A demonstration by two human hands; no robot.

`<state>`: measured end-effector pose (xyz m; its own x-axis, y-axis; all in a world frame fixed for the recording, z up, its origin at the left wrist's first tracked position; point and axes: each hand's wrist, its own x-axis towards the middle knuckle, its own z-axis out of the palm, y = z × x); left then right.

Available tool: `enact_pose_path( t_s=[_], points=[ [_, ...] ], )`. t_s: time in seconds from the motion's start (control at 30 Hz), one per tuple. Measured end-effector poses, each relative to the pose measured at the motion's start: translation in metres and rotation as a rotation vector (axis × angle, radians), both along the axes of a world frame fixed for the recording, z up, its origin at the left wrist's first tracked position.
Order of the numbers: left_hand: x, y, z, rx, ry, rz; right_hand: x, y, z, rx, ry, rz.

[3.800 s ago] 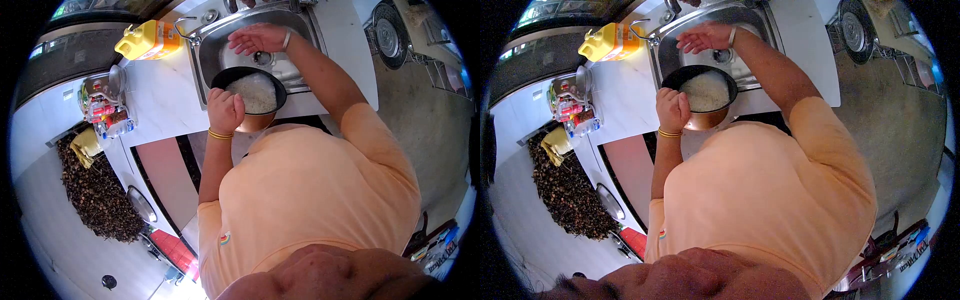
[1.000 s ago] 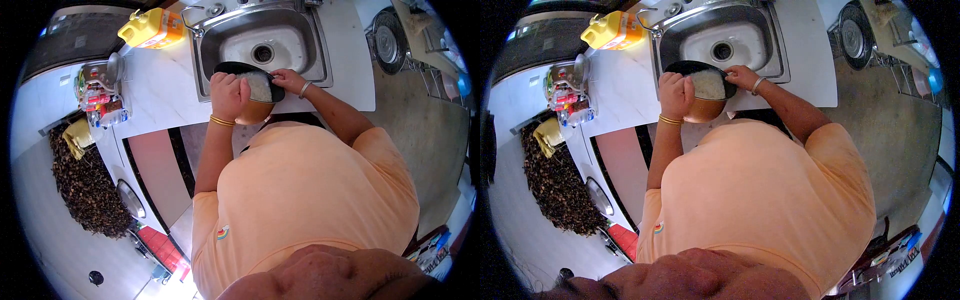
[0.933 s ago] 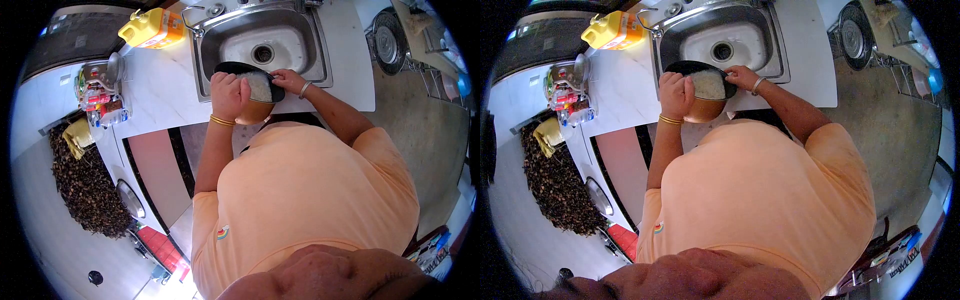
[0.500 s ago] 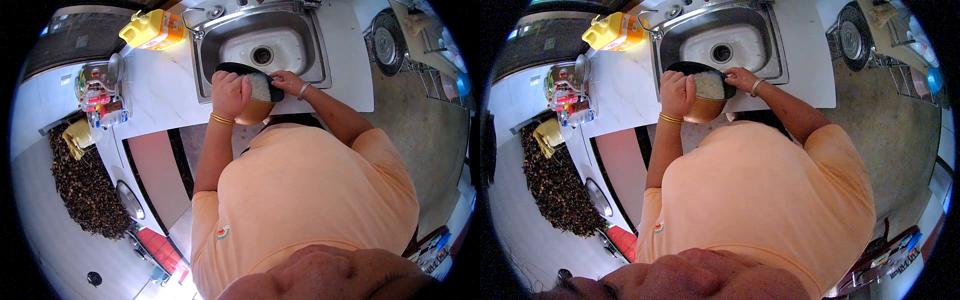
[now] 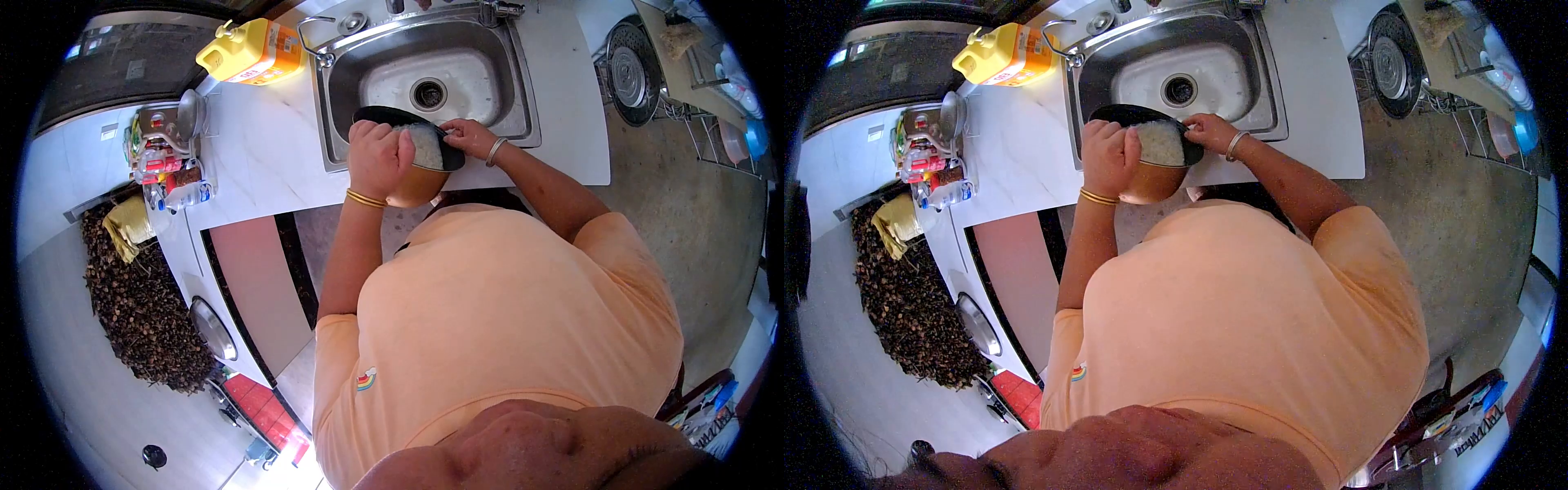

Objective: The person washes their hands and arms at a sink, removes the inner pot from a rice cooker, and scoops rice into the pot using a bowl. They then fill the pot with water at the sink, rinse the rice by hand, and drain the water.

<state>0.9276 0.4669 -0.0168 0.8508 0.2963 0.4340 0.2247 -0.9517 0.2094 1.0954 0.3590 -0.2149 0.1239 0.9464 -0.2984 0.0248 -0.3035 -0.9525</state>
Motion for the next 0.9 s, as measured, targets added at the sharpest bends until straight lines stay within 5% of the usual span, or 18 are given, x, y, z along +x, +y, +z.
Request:
enact_pose_path(
  t_s=[0.5,0.6,0.67,0.77,0.9],
  points=[
    [0.001,-0.004,0.001,-0.019,0.003,0.031,-0.001,0.003,0.003,-0.023,0.059,-0.006],
    [-0.01,-0.009,0.007,-0.015,0.13,0.154,-0.003,0.006,0.0,-0.008,-0.035,0.016],
    [-0.019,-0.013,0.003,-0.026,-0.102,0.427,-0.006,0.006,0.006,-0.036,-0.058,-0.027],
    [-0.052,-0.005,-0.025,-0.311,-0.073,0.633,-0.016,0.017,0.005,0.059,0.246,-0.15],
    [-0.079,-0.003,-0.044,-0.699,-0.257,0.838,-0.02,0.027,0.027,0.059,0.333,-0.11]
  ],
)
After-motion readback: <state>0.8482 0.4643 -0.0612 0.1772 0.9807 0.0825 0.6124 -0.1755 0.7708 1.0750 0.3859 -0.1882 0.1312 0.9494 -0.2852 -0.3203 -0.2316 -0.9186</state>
